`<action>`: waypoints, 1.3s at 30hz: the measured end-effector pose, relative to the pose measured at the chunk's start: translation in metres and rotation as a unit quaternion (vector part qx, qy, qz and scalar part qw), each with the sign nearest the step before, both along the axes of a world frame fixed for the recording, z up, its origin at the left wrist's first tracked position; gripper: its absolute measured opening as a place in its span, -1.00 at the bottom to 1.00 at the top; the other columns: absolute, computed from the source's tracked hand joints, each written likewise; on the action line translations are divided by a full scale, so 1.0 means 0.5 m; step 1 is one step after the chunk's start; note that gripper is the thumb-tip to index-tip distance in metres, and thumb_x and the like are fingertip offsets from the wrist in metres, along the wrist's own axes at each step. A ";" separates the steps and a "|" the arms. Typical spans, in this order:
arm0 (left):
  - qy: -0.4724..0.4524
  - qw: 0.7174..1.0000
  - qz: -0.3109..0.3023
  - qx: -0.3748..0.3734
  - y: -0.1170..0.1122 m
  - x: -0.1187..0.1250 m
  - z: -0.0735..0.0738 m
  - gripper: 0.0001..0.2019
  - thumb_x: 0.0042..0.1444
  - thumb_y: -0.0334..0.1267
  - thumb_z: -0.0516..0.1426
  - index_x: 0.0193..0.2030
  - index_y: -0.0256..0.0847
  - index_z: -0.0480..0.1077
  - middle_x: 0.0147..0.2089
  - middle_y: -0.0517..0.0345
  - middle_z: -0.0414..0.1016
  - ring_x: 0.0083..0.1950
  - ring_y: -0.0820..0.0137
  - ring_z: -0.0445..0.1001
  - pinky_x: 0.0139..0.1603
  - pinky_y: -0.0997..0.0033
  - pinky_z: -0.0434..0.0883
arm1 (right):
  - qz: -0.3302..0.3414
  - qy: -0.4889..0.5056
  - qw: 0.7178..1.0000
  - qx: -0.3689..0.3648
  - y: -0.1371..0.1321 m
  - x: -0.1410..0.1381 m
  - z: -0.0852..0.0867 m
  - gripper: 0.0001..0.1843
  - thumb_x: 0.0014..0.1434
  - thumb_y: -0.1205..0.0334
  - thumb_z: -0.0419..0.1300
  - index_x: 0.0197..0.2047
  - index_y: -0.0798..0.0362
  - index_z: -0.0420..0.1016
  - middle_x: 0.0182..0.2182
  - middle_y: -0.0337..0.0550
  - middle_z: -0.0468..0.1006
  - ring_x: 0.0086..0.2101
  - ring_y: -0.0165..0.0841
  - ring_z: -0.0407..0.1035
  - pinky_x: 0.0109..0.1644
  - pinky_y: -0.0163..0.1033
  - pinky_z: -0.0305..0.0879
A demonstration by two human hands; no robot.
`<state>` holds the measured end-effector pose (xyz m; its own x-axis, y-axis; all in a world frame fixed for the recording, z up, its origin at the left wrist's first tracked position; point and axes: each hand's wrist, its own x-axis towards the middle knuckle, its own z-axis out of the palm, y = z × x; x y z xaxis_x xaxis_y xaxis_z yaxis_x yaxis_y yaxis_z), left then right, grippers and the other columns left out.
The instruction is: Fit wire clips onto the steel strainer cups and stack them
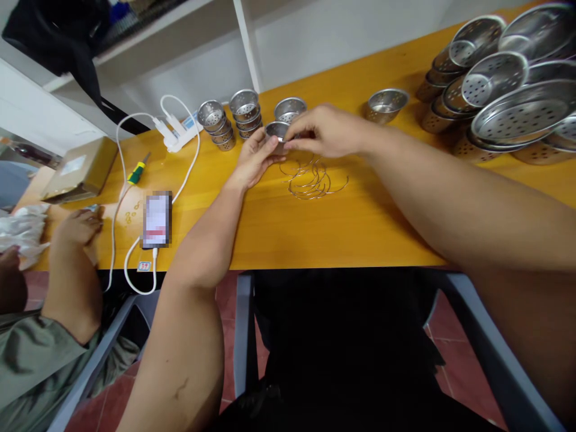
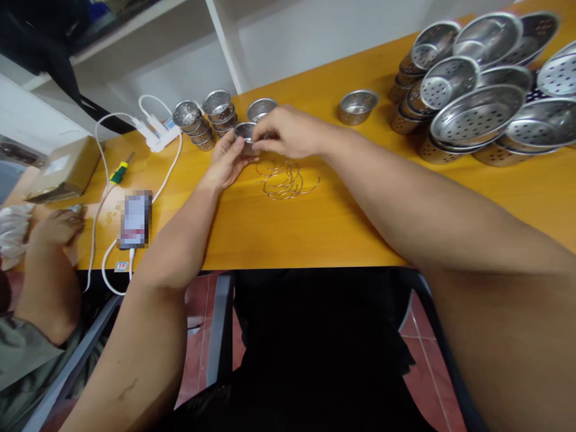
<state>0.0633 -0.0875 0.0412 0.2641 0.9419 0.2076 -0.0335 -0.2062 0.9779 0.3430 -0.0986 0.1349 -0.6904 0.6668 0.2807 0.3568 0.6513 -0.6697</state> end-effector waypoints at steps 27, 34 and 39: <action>0.288 0.939 -0.056 0.182 0.030 0.014 -0.035 0.11 0.34 0.81 0.32 0.53 -0.21 0.67 0.84 -0.46 0.57 0.95 -0.15 0.52 1.06 -0.24 0.40 | -0.136 0.057 0.985 0.084 0.042 -0.003 -0.048 -0.31 0.74 -0.38 0.29 0.63 -0.12 0.47 0.72 0.23 0.39 0.33 0.07 0.43 0.46 0.13 0.39; 0.329 0.927 -0.040 0.174 0.006 0.019 -0.020 -0.38 0.51 0.25 0.45 0.44 -0.17 0.74 0.71 -0.38 0.72 0.80 -0.11 0.69 1.00 -0.27 0.51 | -0.367 -0.146 0.918 0.042 0.012 0.043 0.060 -0.44 0.83 0.40 0.24 0.76 0.24 0.59 0.73 0.41 0.43 0.60 0.01 0.57 0.86 0.05 0.38; 0.338 0.924 -0.036 0.175 -0.009 0.024 -0.006 -0.49 0.55 0.12 0.43 0.42 -0.17 0.75 0.64 -0.33 0.78 0.73 -0.07 0.74 0.96 -0.28 0.56 | -0.411 -0.346 0.841 -0.066 0.043 0.126 0.104 0.12 0.69 0.12 0.67 0.99 0.41 0.31 0.83 0.84 0.17 0.84 0.68 0.15 0.84 0.71 0.30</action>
<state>0.0755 -0.0921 0.0385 0.5037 0.8234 0.2613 0.5347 -0.5347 0.6543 0.4059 -0.0770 0.1871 0.0519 0.9922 -0.1131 0.9840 -0.0701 -0.1637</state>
